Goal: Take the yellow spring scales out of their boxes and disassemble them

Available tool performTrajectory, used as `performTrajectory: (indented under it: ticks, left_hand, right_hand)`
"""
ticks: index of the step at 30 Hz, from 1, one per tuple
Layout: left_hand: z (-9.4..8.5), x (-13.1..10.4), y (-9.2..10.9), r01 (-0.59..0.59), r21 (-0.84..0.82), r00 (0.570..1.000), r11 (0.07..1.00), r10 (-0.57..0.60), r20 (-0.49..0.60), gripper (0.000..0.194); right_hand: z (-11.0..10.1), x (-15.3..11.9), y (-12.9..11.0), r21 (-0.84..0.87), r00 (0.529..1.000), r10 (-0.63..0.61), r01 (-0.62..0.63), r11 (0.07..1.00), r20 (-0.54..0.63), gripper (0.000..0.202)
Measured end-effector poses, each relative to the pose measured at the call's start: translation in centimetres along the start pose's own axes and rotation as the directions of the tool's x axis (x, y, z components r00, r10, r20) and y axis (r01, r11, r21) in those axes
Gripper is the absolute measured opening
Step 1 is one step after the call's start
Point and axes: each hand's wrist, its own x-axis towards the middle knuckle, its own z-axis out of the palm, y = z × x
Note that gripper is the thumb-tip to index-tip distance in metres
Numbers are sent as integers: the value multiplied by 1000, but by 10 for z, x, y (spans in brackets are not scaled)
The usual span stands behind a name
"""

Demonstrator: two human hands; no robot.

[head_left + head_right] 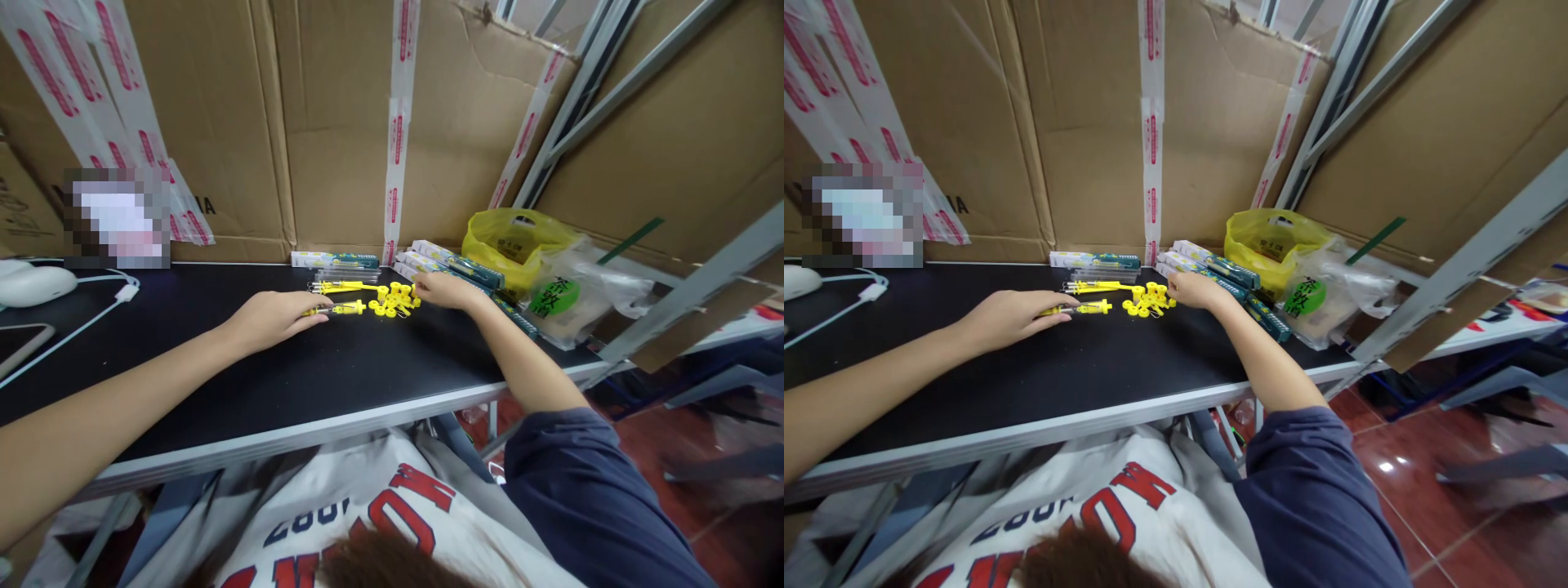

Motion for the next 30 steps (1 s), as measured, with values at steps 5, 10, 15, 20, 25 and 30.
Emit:
performTrajectory:
  ticks: [5, 10, 15, 20, 25, 30]
  left_hand:
    - [1, -1, 0, -2, -7, 1000, 1000, 2, -17, 50]
    - [3, -1, -1, -15, -3, 999, 1000, 15, -38, 49]
    - [5, -2, -2, -23, 6, 997, 1000, 23, -75, 50]
    - [4, -2, 0, -36, 47, 995, 998, 40, -88, 45]
    - [1, -1, 3, -64, 51, 995, 997, 67, -68, 38]
    - [0, -1, 9, -66, 47, 996, 997, 69, -52, 34]
  right_hand:
    - [-1, -7, 2, 98, 982, 6, -25, 995, 188, 9]
    - [2, -8, -2, 191, 963, 61, -114, 975, 261, 15]
    - [0, -7, -7, 71, 964, 20, -41, 997, 265, 7]
    - [-9, -10, -3, -64, 986, 43, -33, 997, 159, 29]
    - [-11, -15, -22, 291, 969, -232, 248, 924, -89, 36]
    - [13, -22, -69, 496, 845, -448, 534, 685, -291, 50]
